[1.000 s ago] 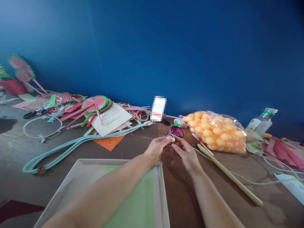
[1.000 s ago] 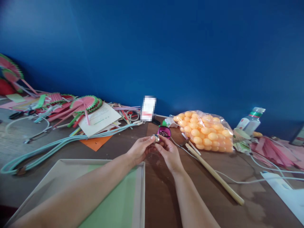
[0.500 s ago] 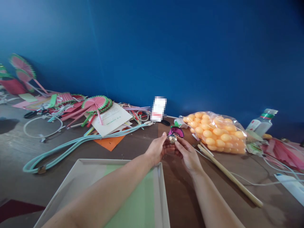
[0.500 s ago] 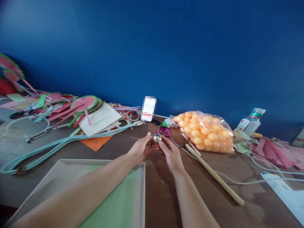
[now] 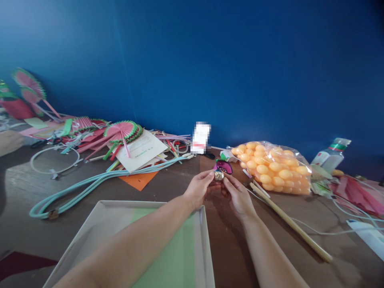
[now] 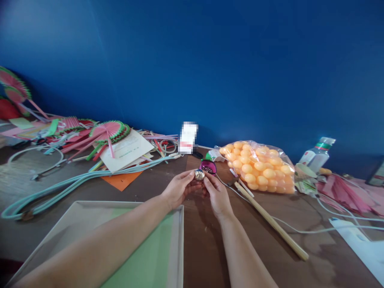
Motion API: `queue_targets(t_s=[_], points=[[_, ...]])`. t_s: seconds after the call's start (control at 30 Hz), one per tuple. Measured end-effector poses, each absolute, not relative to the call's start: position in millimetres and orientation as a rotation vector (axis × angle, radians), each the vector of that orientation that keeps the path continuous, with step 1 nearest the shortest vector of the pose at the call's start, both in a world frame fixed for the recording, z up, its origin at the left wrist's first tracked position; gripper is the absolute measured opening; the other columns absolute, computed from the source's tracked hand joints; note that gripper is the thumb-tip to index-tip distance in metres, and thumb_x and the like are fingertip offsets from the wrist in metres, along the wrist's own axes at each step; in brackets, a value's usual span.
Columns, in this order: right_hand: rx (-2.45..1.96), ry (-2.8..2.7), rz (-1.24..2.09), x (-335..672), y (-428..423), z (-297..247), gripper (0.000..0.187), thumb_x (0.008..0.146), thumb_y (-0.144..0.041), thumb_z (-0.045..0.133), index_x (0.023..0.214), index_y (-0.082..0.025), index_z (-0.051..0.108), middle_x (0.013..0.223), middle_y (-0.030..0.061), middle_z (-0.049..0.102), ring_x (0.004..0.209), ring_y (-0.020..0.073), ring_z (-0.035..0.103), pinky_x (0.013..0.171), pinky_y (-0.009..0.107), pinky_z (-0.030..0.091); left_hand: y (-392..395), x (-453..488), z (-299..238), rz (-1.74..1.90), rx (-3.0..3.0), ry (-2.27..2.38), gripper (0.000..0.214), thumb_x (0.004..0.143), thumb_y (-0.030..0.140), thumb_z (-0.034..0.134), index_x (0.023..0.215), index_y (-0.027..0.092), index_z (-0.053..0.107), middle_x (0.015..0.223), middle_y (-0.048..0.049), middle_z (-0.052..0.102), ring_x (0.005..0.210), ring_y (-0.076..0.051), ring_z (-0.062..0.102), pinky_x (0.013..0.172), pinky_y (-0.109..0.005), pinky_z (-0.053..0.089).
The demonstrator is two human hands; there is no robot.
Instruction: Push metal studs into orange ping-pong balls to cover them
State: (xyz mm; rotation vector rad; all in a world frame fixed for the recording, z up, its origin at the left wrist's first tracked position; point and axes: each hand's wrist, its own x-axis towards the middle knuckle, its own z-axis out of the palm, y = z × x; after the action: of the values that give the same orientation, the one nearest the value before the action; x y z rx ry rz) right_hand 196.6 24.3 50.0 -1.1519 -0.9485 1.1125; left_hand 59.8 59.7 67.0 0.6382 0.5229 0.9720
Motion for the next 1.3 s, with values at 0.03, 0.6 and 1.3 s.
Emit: queue_targets(t_s=[0.03, 0.6, 1.3], points=[[-1.153, -0.951, 1.110, 196, 24, 50, 0.035, 0.073, -0.042, 0.071, 0.104, -0.027, 0.069, 0.067, -0.0016, 0.059, 0.053, 0.0124, 0.048, 0.048, 0.026, 0.040, 60, 60, 66, 0.976, 0.642, 0.524, 0.024, 0.077, 0.029, 0.067, 0.095, 0.013, 0.069, 0.090, -0.0085, 0.069, 0.073, -0.012, 0.063, 0.075, -0.027, 0.052], [-1.145, -0.886, 1.132, 197, 26, 50, 0.024, 0.076, -0.043, 0.067, 0.091, -0.024, 0.068, 0.072, -0.0008, 0.058, 0.053, 0.0112, 0.046, 0.046, 0.024, 0.038, 57, 66, 60, 1.167, 0.862, 0.609, 0.039, 0.067, 0.025, 0.076, 0.100, 0.015, 0.059, 0.096, -0.0077, 0.066, 0.083, -0.014, 0.063, 0.079, -0.027, 0.050], [-1.749, -1.850, 0.502, 186, 29, 31, 0.020, 0.087, -0.032, 0.046, 0.089, -0.024, 0.064, 0.081, 0.0024, 0.071, 0.074, 0.0191, 0.064, 0.065, 0.027, 0.041, 91, 74, 82, 1.329, 1.099, 0.719, 0.039, 0.072, 0.033, 0.071, 0.104, 0.016, 0.056, 0.099, -0.0097, 0.065, 0.089, -0.017, 0.064, 0.081, -0.033, 0.053]])
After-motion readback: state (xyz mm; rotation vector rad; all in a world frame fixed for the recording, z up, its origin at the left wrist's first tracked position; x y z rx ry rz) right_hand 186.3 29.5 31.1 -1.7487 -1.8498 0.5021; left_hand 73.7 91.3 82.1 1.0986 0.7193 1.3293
